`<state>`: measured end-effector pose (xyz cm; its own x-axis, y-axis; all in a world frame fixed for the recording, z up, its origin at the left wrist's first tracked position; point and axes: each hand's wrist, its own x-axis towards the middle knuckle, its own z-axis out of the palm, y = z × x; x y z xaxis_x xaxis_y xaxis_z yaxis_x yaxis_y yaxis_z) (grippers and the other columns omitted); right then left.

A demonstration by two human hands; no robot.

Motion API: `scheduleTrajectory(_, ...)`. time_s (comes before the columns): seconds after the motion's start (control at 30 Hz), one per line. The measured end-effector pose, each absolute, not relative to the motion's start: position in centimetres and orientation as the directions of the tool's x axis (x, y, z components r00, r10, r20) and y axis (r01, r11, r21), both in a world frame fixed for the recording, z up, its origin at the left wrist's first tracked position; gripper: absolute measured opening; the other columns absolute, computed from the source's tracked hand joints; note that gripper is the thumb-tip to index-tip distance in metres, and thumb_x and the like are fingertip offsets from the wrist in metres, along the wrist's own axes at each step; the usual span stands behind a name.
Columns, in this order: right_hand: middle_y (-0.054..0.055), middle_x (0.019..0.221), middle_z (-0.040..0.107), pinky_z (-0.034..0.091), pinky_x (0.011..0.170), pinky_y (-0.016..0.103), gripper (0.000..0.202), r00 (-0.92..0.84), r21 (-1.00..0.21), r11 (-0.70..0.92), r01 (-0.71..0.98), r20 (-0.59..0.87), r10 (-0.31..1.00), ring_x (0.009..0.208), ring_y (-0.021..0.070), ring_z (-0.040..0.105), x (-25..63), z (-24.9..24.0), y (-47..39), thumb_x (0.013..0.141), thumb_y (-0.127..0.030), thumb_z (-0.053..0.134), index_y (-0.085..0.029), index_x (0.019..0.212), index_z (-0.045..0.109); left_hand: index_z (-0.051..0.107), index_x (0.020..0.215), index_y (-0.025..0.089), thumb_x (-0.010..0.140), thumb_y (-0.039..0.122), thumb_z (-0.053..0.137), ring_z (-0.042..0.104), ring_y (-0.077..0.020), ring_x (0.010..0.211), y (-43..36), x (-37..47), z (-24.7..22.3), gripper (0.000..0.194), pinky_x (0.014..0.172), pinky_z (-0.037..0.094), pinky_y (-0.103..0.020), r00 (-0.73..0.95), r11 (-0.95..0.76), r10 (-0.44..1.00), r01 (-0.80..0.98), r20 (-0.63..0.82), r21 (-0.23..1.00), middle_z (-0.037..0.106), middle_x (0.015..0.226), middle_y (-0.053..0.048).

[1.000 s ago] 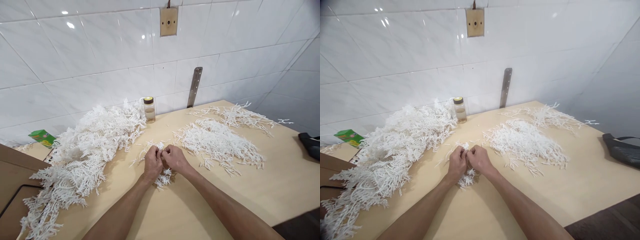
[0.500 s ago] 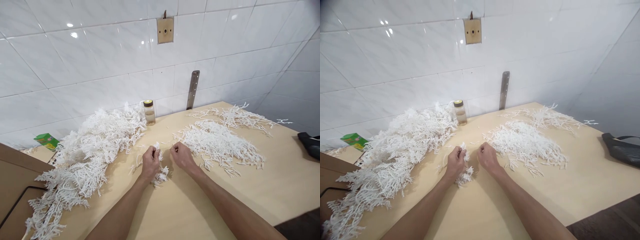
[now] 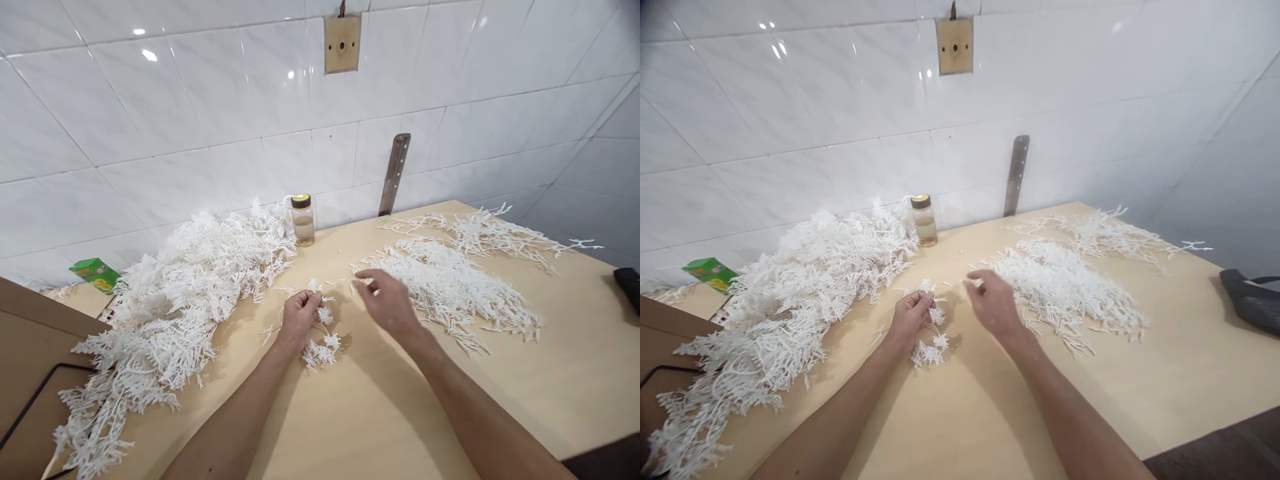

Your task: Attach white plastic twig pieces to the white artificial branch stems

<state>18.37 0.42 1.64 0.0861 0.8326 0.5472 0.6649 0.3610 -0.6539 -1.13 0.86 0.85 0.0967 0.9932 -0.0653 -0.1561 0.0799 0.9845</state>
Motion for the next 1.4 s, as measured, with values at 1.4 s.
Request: scheduleTrajectory(1.4, 0.011, 0.093, 0.064, 0.046, 0.075, 0.038, 0.011, 0.36, -0.596, 0.089, 0.798, 0.591, 0.722, 0.068, 0.0203, 0.058, 22.6, 1.7, 1.8, 0.082, -0.022, 0.052, -0.018, 0.087, 0.061, 0.073, 0.084, 0.014, 0.076, 0.05, 0.071, 0.052, -0.0109, 0.063, 1.5, -2.6, 1.8, 0.037, 0.061, 0.04, -0.023, 0.269, 0.099, 0.963, -0.237, -0.032, 0.967, 0.061, 0.068, -0.003)
